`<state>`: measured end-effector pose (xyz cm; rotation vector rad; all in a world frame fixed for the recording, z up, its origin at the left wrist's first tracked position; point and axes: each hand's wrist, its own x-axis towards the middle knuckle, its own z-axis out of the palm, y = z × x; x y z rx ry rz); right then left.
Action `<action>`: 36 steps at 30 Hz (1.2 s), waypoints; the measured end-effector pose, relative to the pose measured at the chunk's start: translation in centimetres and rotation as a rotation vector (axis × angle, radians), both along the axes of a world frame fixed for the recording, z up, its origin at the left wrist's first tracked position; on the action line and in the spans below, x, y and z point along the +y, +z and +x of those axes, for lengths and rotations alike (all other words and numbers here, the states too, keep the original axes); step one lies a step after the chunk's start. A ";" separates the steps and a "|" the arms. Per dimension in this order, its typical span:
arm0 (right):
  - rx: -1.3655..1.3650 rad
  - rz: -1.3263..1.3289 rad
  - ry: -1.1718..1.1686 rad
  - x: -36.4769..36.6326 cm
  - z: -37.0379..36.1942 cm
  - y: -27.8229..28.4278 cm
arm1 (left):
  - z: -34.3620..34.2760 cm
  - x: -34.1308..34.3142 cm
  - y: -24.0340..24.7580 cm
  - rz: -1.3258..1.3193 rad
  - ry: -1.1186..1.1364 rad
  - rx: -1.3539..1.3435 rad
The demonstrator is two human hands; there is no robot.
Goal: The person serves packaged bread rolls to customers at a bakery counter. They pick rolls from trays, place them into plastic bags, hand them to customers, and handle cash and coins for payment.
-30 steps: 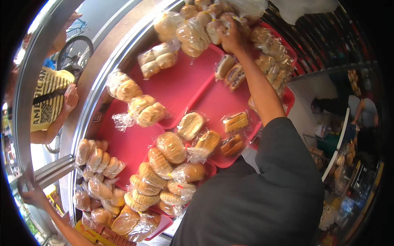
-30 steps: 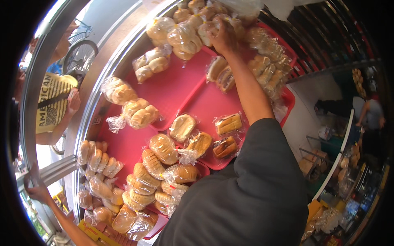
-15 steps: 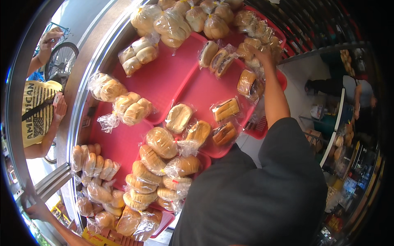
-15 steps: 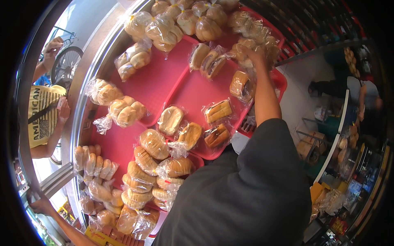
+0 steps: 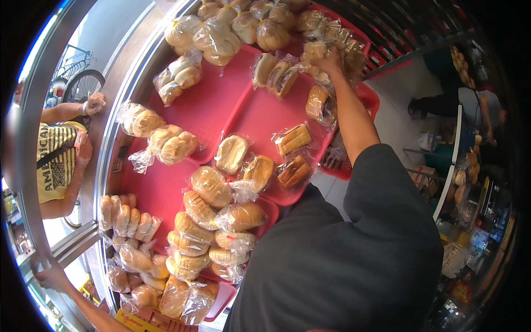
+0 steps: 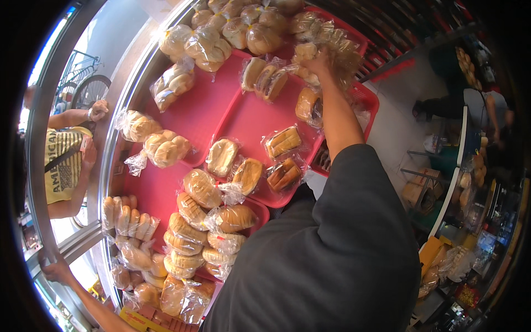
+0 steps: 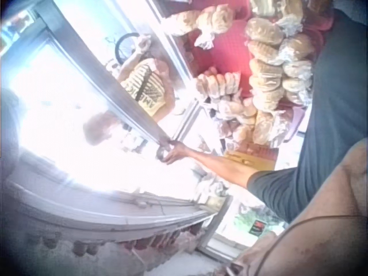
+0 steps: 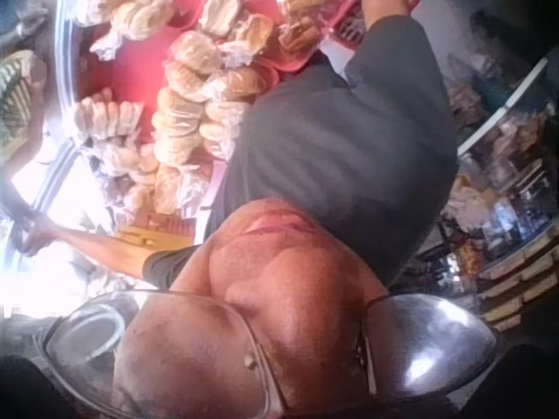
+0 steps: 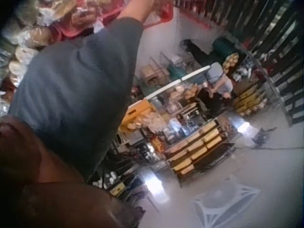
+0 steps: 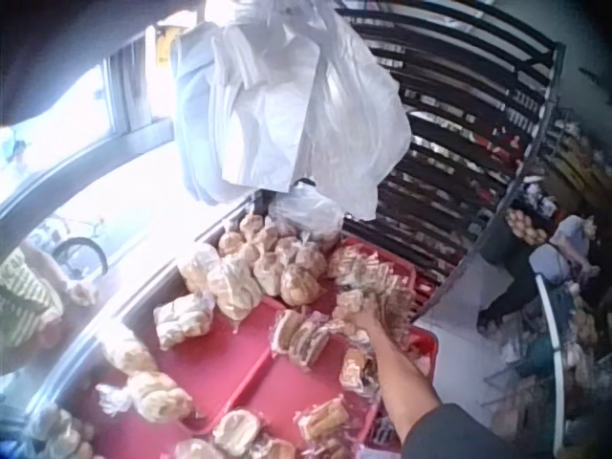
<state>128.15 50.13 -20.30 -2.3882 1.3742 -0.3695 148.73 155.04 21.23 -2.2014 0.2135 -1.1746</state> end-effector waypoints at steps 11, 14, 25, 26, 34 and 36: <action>-0.903 0.589 0.250 1.3 -5.7 8.5 | -1.3 0.4 1.0 -0.616 -0.372 0.359; -1.000 0.893 0.378 8.9 -10.1 17.7 | -8.0 -29.7 -8.9 -1.346 -0.839 1.101; -0.391 0.777 1.125 34.3 -16.7 24.2 | -29.9 -46.9 -24.1 -2.610 -0.864 2.152; -0.450 0.771 1.219 33.7 -17.7 23.6 | -31.6 -47.2 -24.5 -2.735 -0.877 2.104; -0.380 0.400 0.528 0.8 -13.0 5.7 | -41.3 -44.9 -35.6 -3.072 -0.311 2.259; -0.075 0.084 0.585 -12.6 -14.9 -0.8 | -40.6 -47.7 -32.9 -3.174 -0.451 2.558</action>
